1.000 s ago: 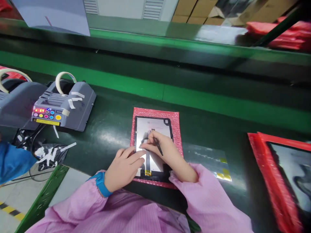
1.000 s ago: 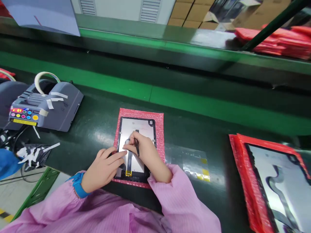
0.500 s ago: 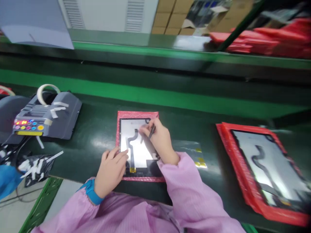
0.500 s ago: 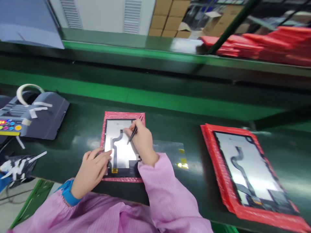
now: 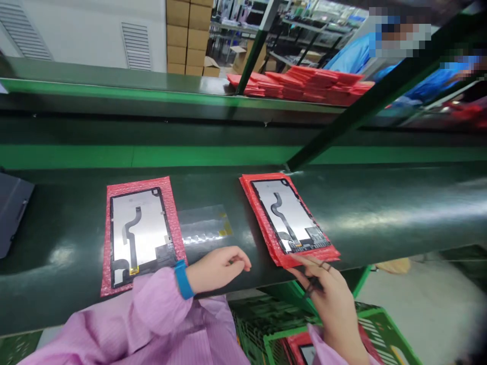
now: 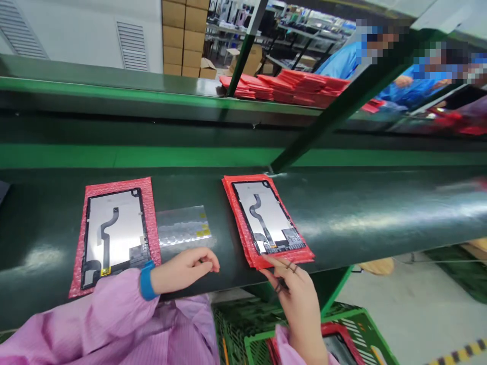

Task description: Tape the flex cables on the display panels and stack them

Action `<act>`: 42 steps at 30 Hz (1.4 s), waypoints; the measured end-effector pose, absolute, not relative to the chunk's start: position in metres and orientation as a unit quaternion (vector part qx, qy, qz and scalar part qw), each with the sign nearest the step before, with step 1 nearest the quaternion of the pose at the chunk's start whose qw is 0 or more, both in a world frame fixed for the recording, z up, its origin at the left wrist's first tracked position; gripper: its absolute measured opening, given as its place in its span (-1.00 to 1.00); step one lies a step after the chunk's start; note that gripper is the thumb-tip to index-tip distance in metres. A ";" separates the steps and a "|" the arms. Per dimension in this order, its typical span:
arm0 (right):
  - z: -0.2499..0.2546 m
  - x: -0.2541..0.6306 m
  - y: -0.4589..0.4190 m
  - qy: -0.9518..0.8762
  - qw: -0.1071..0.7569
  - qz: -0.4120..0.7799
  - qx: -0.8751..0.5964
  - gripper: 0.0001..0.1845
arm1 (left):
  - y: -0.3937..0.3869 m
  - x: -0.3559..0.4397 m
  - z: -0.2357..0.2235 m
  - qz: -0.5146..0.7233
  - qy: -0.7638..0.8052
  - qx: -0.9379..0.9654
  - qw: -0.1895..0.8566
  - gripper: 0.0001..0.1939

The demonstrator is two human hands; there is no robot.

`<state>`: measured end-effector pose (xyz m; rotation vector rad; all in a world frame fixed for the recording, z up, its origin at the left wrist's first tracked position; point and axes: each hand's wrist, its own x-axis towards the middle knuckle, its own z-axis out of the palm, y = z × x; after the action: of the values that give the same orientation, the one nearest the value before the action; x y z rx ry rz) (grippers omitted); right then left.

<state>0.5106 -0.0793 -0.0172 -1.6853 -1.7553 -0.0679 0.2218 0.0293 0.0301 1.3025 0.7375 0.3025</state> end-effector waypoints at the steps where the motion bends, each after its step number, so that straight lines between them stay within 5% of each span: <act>1: -0.017 0.514 -0.078 -0.685 0.341 -0.016 -0.644 -0.64 | 0.035 0.240 0.028 0.123 0.336 0.566 0.743 -0.82; 8: -0.010 0.510 -0.062 -0.672 0.383 0.025 -0.633 -0.61 | 0.059 0.313 0.006 0.107 0.371 0.479 0.788 -0.87; 16: 0.033 0.510 -0.055 -0.549 0.428 0.218 -0.684 -0.31 | 0.062 0.340 0.008 0.095 0.337 0.397 0.849 -0.65; 19: 0.050 0.493 -0.055 -0.572 0.438 0.254 -0.646 -0.34 | 0.061 0.351 0.019 0.143 0.338 0.374 0.852 -0.78; 22: 0.058 0.466 -0.060 -0.615 0.463 0.243 -0.590 -0.45 | 0.061 0.350 0.031 0.205 0.360 0.346 0.842 -0.67; 26: 0.056 0.441 -0.065 -0.543 0.601 0.189 -0.555 -0.65 | 0.061 0.297 0.048 0.271 0.401 0.307 0.819 -0.62; 29: 0.043 0.433 -0.048 -0.455 0.676 0.222 -0.536 -0.37 | 0.053 0.216 0.057 0.324 0.446 0.291 0.782 -0.70; 37: -0.015 0.387 0.039 -0.403 0.549 0.355 -0.641 -0.43 | 0.013 0.034 0.052 0.370 0.654 0.238 0.615 -0.36; 42: -0.027 0.385 0.051 -0.400 0.530 0.340 -0.666 -0.40 | 0.009 0.008 0.042 0.313 0.709 0.431 0.462 -0.42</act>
<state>0.3846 0.0505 -0.0274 -1.5896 -0.9540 0.8112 0.0081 0.0092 0.0421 1.0586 1.7436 0.7703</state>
